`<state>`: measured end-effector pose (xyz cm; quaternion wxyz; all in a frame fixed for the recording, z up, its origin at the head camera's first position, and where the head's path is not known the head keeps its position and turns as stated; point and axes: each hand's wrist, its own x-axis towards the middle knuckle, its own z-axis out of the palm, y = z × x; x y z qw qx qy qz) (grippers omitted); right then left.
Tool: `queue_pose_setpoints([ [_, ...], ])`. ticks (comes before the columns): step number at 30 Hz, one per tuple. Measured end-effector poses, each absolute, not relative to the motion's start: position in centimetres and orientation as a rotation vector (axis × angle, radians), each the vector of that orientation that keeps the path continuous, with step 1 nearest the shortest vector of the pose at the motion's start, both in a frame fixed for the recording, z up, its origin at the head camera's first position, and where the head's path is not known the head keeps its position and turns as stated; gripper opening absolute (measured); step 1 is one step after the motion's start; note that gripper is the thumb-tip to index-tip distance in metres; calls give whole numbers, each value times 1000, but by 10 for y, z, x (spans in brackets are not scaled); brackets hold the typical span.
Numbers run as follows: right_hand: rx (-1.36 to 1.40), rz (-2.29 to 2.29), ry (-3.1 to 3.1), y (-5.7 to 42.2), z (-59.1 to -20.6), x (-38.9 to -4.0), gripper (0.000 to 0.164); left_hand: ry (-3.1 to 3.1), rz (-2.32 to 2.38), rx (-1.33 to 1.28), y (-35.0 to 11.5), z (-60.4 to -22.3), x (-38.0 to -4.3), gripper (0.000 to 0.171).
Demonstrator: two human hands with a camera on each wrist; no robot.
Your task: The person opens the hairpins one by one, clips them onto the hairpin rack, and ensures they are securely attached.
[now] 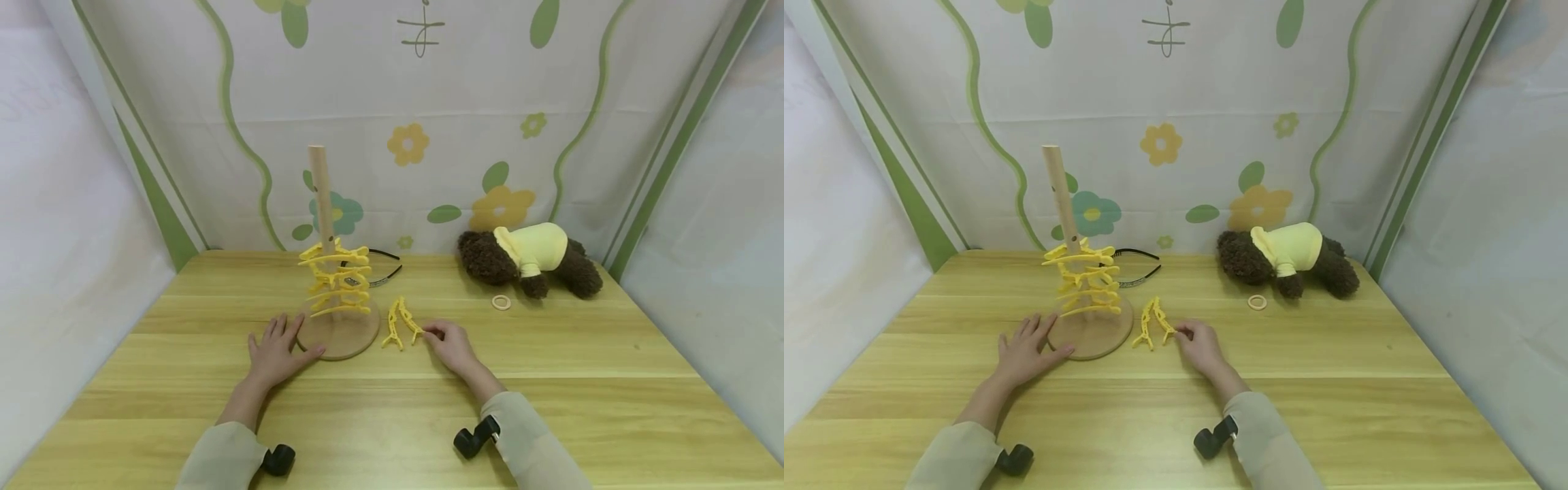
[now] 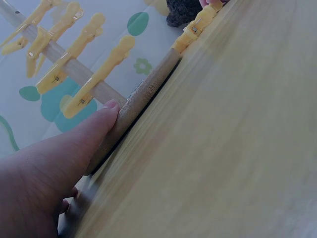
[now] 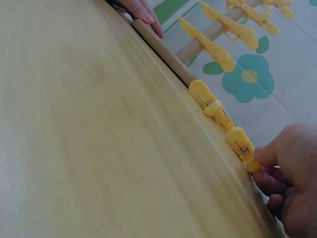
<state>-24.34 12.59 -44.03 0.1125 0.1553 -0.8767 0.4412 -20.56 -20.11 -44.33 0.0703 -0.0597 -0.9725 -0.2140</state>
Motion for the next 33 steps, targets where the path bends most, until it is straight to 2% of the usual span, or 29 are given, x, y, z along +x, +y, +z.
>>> queue_pose_setpoints([
  [14,278,1265,-2569,140,-438,-249,9,-2921,-661,-185,-200,-441,-204,87],
  [16,285,1269,-2577,142,-438,-249,15,-2923,-662,-185,-200,-441,-204,87],
  [21,369,1072,-2709,143,-440,-249,47,-2928,-645,-178,-201,-442,-205,87],
  [23,387,969,-2752,143,-440,-248,53,-2928,-639,-177,-201,-443,-205,87],
  [33,363,962,-2715,142,-438,-248,40,-2924,-654,-177,-201,-442,-205,87],
])
